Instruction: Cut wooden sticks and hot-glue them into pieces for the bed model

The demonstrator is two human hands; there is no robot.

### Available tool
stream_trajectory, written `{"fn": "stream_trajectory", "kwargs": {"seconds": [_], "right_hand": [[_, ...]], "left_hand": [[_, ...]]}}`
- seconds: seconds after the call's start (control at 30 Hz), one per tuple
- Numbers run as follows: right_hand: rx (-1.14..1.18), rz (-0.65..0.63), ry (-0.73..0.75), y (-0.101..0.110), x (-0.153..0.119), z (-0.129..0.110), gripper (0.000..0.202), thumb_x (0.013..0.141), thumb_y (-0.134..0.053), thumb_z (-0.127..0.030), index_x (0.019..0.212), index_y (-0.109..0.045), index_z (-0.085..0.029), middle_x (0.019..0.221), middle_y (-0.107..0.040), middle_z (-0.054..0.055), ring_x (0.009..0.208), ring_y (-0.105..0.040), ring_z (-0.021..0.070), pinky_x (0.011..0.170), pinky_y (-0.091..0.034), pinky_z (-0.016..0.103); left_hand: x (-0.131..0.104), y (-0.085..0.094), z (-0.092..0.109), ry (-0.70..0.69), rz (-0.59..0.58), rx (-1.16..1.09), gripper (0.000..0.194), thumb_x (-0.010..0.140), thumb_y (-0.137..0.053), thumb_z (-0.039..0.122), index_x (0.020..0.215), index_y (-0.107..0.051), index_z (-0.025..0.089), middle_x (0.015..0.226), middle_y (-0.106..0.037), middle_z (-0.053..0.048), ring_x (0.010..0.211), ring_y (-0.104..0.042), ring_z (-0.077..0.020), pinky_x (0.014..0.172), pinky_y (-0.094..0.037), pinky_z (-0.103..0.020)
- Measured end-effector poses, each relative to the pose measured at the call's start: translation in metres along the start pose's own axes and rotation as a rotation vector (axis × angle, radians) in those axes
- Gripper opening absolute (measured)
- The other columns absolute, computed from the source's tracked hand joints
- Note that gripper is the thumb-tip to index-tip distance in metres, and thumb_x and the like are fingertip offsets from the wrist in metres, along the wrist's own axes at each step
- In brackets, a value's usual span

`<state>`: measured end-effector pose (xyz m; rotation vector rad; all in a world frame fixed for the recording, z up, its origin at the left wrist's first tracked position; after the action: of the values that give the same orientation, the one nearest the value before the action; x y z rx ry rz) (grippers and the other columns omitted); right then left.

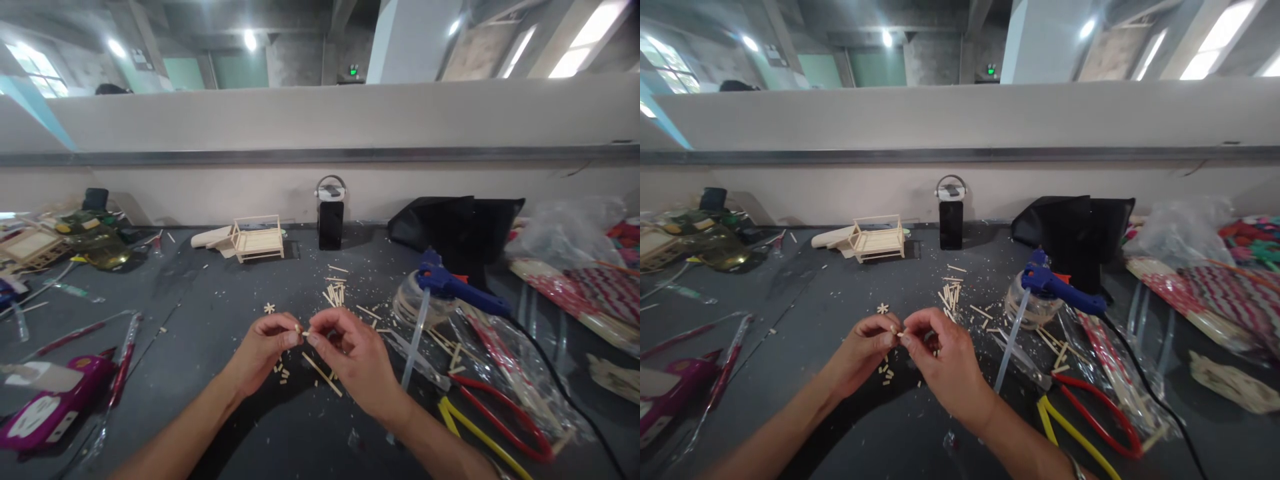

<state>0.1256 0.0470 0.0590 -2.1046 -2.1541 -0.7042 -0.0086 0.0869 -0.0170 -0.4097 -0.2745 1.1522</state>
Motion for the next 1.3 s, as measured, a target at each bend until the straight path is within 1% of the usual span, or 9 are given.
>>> {"fn": "stream_trajectory", "kwargs": {"seconds": [0.13, 0.4, 0.57, 1.03, 1.3], "right_hand": [[-0.054, 0.014, 0.042, 0.0008, -0.0008, -0.0019, 0.004, 0.083, -0.061, -0.018, 0.085, -0.062, -0.022, 0.077, -0.067, -0.002, 0.064, -0.06, 0.0096, 0.059, -0.05, 0.02], [-0.142, 0.011, 0.128, -0.001, -0.003, -0.0075, 0.006, 0.085, -0.058, -0.017, 0.087, -0.061, -0.022, 0.079, -0.067, -0.002, 0.065, -0.06, 0.011, 0.063, -0.05, 0.022], [-0.15, 0.002, 0.141, -0.002, -0.0036, -0.0066, 0.006, 0.086, -0.057, -0.017, 0.088, -0.06, -0.022, 0.079, -0.066, -0.002, 0.063, -0.059, 0.0108, 0.062, -0.05, 0.022], [-0.157, 0.002, 0.122, -0.0022, -0.0032, -0.0044, 0.005, 0.083, -0.057, -0.018, 0.085, -0.058, -0.023, 0.076, -0.065, -0.002, 0.06, -0.058, 0.0113, 0.059, -0.049, 0.023], [-0.157, -0.002, 0.129, -0.0026, -0.0025, -0.0052, 0.007, 0.082, -0.057, -0.015, 0.086, -0.058, -0.021, 0.076, -0.064, -0.002, 0.058, -0.057, 0.0098, 0.057, -0.048, 0.021]], "left_hand": [[-0.0006, -0.0003, 0.0013, 0.006, 0.02, 0.009, 0.013, 0.063, -0.085, 0.025, 0.069, -0.075, 0.021, 0.074, -0.064, 0.002, 0.073, -0.055, -0.0107, 0.071, -0.041, -0.023], [0.0, -0.0008, 0.0001, 0.012, 0.014, 0.026, 0.013, 0.063, -0.085, 0.025, 0.07, -0.075, 0.021, 0.075, -0.064, 0.001, 0.073, -0.056, -0.0114, 0.071, -0.041, -0.024], [-0.0006, -0.0025, 0.0016, 0.017, 0.013, 0.041, 0.012, 0.063, -0.085, 0.024, 0.069, -0.075, 0.02, 0.075, -0.065, 0.001, 0.072, -0.056, -0.0116, 0.071, -0.041, -0.024], [-0.0008, -0.0036, 0.0052, 0.019, 0.015, 0.102, 0.011, 0.063, -0.084, 0.026, 0.068, -0.076, 0.02, 0.074, -0.064, 0.0, 0.071, -0.056, -0.0123, 0.07, -0.041, -0.025], [-0.0007, -0.0044, 0.0082, -0.003, -0.001, 0.15, 0.009, 0.064, -0.083, 0.025, 0.069, -0.076, 0.021, 0.073, -0.064, 0.0, 0.071, -0.057, -0.0127, 0.069, -0.042, -0.026]]}}
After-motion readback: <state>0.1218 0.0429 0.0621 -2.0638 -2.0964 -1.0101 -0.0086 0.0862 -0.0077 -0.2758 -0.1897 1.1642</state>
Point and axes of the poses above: each hand's wrist, its own x-axis towards the middle knuckle, its own y-axis out of the back of the hand, z = x × y, the point moved 8 cm from there along x, towards the middle knuckle
